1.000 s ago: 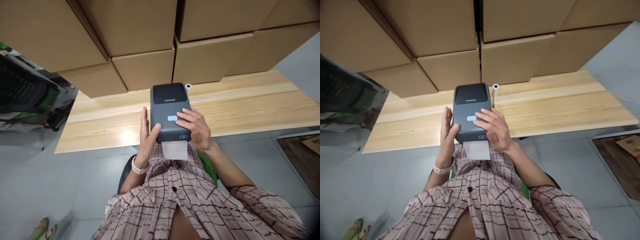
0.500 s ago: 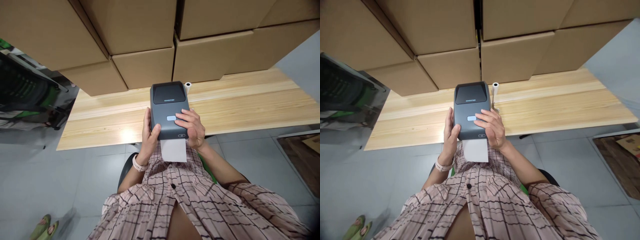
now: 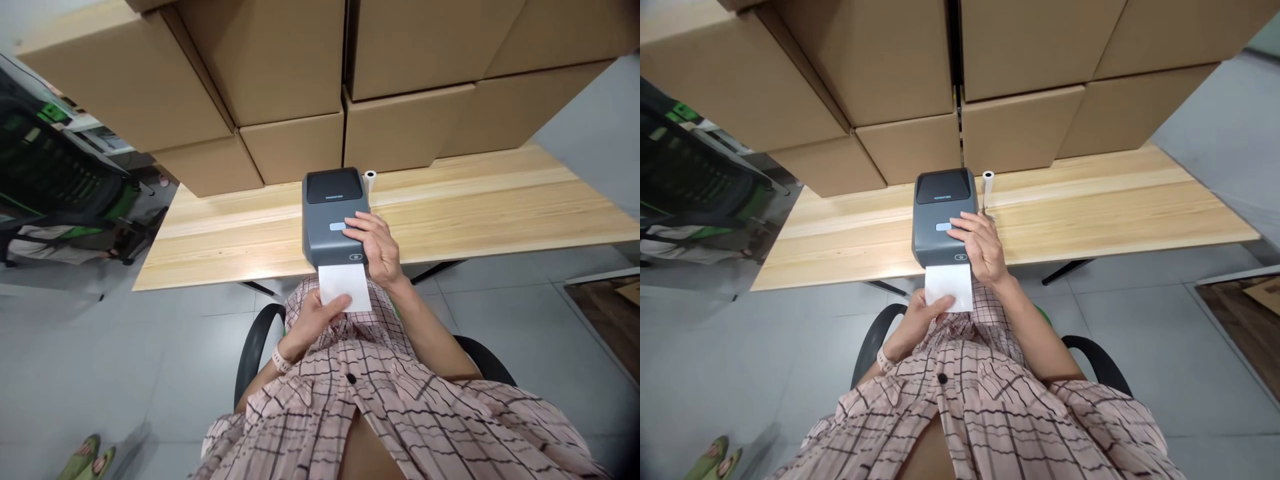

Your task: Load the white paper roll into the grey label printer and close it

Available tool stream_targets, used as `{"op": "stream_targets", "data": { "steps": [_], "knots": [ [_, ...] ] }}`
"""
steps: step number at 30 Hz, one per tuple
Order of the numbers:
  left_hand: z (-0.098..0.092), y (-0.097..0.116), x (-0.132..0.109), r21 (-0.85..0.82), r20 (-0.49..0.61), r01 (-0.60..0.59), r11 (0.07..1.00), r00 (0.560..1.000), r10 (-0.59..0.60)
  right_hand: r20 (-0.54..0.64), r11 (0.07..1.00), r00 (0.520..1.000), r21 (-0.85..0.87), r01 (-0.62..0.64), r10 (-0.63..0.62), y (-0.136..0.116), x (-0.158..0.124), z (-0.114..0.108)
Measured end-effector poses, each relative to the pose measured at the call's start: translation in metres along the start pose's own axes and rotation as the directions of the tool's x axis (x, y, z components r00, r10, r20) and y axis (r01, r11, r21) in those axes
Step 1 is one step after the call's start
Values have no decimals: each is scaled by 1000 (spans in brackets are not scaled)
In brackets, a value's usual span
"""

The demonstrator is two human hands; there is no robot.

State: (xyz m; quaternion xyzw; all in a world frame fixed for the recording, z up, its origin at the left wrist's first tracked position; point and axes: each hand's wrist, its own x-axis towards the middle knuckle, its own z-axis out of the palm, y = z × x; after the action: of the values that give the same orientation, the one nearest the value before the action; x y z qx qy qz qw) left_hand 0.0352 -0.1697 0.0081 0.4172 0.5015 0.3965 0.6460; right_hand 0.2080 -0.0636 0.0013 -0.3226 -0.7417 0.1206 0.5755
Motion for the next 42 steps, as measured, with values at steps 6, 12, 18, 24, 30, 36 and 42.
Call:
{"op": "stream_targets", "data": {
  "steps": [6,12,18,24,30,36,42],
  "knots": [
    [-21,-2,3,183,-7,-113,977,993,116,165,980,985,-196,-18,51,-17,15,-11],
    [-52,8,18,366,-403,-420,831,733,548,242,949,968,-317,10,71,-25,35,-16],
    [-57,43,61,370,-299,-519,770,718,628,448,979,886,-200,-33,122,-10,73,-23],
    [-54,66,90,327,-56,-512,794,828,557,811,996,585,-38,79,-15,17,145,-26],
    [-46,57,85,204,-71,-478,854,863,500,825,992,562,114,-63,-59,38,159,-9],
    [-39,38,73,218,-108,-466,858,862,495,786,996,617,30,-81,27,22,128,-25],
    [-22,8,56,187,-250,-489,852,815,523,124,889,891,92,-448,437,-9,37,-5]
  ]
}}
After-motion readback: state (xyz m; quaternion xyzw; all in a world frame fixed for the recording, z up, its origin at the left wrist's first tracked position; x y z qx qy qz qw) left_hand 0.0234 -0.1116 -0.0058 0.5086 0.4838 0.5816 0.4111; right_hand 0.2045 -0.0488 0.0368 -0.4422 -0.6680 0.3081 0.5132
